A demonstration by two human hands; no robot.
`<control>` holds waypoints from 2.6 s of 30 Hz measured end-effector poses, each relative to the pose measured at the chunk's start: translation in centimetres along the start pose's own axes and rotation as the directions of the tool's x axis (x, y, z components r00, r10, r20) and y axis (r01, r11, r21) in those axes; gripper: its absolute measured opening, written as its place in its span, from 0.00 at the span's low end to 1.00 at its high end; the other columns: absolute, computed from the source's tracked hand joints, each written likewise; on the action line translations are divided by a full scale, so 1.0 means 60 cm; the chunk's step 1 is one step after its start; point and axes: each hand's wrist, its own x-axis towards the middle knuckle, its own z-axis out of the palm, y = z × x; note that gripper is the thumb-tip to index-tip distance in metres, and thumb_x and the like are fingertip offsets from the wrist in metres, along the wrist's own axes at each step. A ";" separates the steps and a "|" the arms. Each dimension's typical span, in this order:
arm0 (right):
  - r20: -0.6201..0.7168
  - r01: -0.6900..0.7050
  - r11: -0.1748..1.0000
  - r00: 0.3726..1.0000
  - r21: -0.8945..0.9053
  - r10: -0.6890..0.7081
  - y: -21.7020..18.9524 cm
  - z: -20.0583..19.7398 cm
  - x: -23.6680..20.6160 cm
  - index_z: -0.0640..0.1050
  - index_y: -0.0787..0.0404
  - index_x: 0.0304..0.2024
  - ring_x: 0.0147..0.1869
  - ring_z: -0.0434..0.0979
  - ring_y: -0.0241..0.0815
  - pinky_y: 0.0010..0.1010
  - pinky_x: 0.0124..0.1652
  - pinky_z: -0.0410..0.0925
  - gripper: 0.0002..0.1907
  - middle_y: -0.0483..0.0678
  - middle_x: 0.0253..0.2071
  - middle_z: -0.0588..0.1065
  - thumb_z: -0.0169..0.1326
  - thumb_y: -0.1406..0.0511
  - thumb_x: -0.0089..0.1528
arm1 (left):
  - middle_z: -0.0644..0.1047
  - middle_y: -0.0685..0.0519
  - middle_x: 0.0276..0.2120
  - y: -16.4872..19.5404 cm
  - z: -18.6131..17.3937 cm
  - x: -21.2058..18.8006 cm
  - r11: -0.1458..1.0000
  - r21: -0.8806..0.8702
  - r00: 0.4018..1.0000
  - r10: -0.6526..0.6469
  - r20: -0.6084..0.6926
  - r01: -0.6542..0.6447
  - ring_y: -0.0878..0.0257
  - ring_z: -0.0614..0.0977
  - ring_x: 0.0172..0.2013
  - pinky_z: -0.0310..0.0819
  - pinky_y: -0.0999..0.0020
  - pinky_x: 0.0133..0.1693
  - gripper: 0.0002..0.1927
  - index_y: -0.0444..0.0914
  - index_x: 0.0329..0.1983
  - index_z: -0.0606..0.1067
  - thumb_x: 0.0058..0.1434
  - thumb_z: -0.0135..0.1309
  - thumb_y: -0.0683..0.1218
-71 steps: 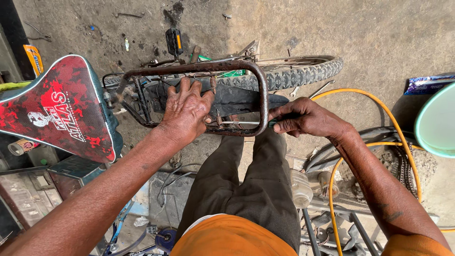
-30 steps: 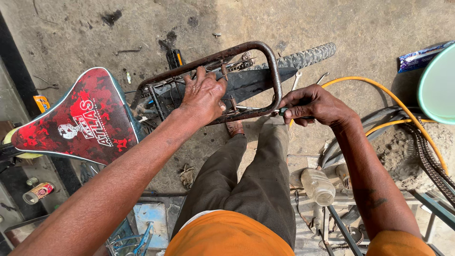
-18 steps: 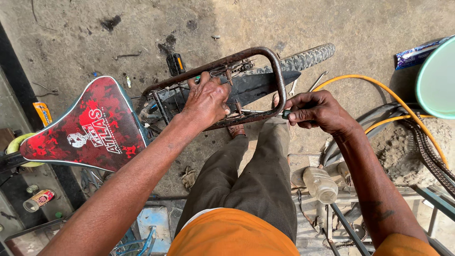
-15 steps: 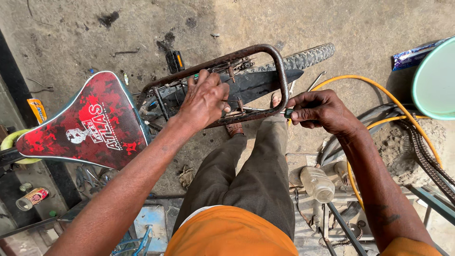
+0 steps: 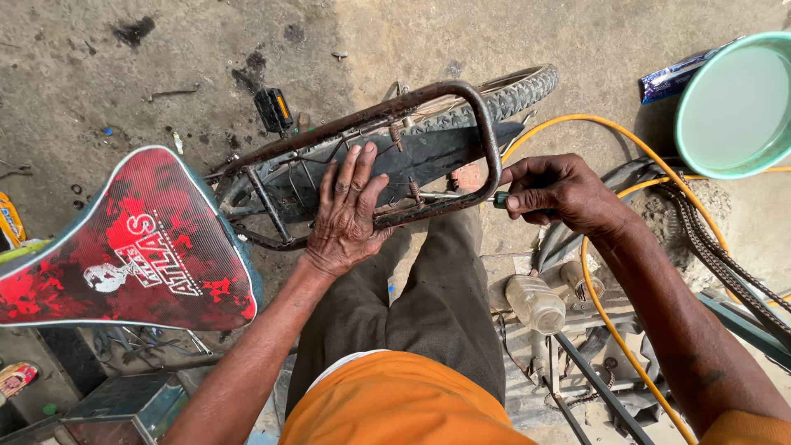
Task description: The person repairs the rear of a bicycle, using a screwdriver to tighten fasteners on the rear rack and mudguard while another person steadies the bike. The person works around the rack, repositioning and driving screws at several points along it.
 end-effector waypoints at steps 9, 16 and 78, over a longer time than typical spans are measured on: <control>-0.116 -0.036 0.986 0.993 -0.165 0.017 0.019 0.020 -0.003 0.83 0.65 0.49 0.27 0.69 0.29 0.22 0.26 0.61 0.19 0.43 0.28 0.78 0.67 0.67 0.55 | 0.54 0.46 0.77 -0.016 0.007 -0.009 0.997 -0.005 0.994 -0.083 -0.065 0.083 0.49 0.54 0.77 0.51 0.40 0.73 0.33 0.39 0.58 0.67 0.54 0.71 0.49; -0.013 -0.051 0.991 0.999 -0.127 0.050 0.046 -0.011 0.050 0.82 0.70 0.45 0.23 0.66 0.29 0.24 0.22 0.58 0.16 0.45 0.26 0.76 0.66 0.67 0.56 | 0.57 0.46 0.76 -0.024 0.011 -0.001 0.996 0.038 0.994 -0.079 -0.077 0.082 0.49 0.55 0.77 0.52 0.39 0.73 0.23 0.37 0.58 0.68 0.62 0.61 0.41; -0.020 -0.100 0.975 0.995 -0.198 0.098 0.078 -0.042 0.074 0.85 0.66 0.44 0.36 0.86 0.40 0.30 0.38 0.78 0.21 0.52 0.36 0.86 0.68 0.73 0.47 | 0.67 0.45 0.69 -0.043 -0.083 0.086 0.913 -0.280 0.940 -0.226 0.254 0.296 0.46 0.65 0.70 0.60 0.46 0.67 0.19 0.34 0.44 0.75 0.56 0.66 0.49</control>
